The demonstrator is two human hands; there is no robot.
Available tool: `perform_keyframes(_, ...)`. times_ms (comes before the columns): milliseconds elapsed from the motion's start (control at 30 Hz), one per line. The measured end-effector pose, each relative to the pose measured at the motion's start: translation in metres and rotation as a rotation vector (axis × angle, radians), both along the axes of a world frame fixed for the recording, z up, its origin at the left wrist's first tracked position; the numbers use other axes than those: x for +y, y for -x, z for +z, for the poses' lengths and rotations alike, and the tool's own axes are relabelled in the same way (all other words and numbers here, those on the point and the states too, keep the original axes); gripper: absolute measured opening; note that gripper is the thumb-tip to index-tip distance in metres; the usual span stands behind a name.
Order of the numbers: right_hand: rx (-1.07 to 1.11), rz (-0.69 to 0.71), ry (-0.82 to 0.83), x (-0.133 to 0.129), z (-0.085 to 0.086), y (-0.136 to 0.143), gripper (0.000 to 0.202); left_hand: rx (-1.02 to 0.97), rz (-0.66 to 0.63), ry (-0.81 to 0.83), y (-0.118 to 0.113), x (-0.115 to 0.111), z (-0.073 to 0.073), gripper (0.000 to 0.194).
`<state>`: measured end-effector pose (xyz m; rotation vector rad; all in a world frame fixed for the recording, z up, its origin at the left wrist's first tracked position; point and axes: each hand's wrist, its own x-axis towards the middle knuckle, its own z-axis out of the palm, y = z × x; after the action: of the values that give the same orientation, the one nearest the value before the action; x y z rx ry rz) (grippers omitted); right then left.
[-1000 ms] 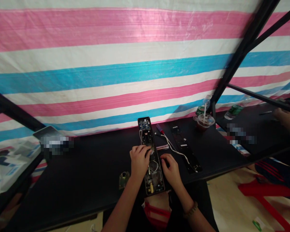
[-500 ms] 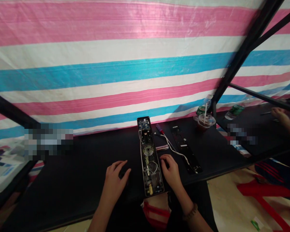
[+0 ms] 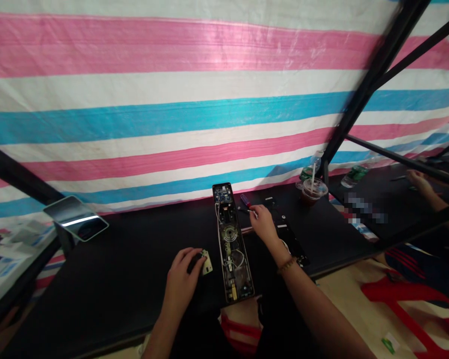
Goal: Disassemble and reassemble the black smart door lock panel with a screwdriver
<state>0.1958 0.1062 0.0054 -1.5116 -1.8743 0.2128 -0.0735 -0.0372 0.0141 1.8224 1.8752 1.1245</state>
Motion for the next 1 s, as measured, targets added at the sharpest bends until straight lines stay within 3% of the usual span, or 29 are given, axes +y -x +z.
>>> perform_keyframes(100,-0.142,0.061,0.047,0.028,0.003,0.01,0.019,-0.025,-0.084,-0.09,-0.033,0.024,0.022,0.03)
perform_keyframes(167,-0.231,0.088,0.083,0.037,0.0,0.018,0.017,0.022,-0.16,-0.127,-0.054,0.042,0.029,0.025)
perform_keyframes(300,-0.34,0.095,0.142,0.044,-0.01,0.03,0.017,0.143,-0.223,-0.138,-0.076,0.065,0.024,0.016)
perform_keyframes(500,-0.337,0.086,0.139,0.047,-0.008,0.028,0.021,0.213,-0.19,-0.159,-0.074,0.063,0.011,0.018)
perform_keyframes(600,-0.284,0.08,0.095,0.046,0.006,0.022,0.032,0.221,-0.185,-0.166,-0.073,0.063,0.007,0.02)
perform_keyframes(733,-0.251,0.13,0.057,0.045,0.037,0.016,0.039,0.149,-0.111,-0.204,-0.08,0.061,0.001,0.022)
perform_keyframes(900,-0.329,0.235,0.037,0.043,0.079,0.018,0.033,-0.165,0.003,-0.114,-0.094,0.043,-0.014,0.049)
perform_keyframes(1000,-0.431,0.256,0.058,0.042,0.093,0.028,0.027,-0.341,0.033,-0.037,-0.102,0.025,-0.029,0.059)
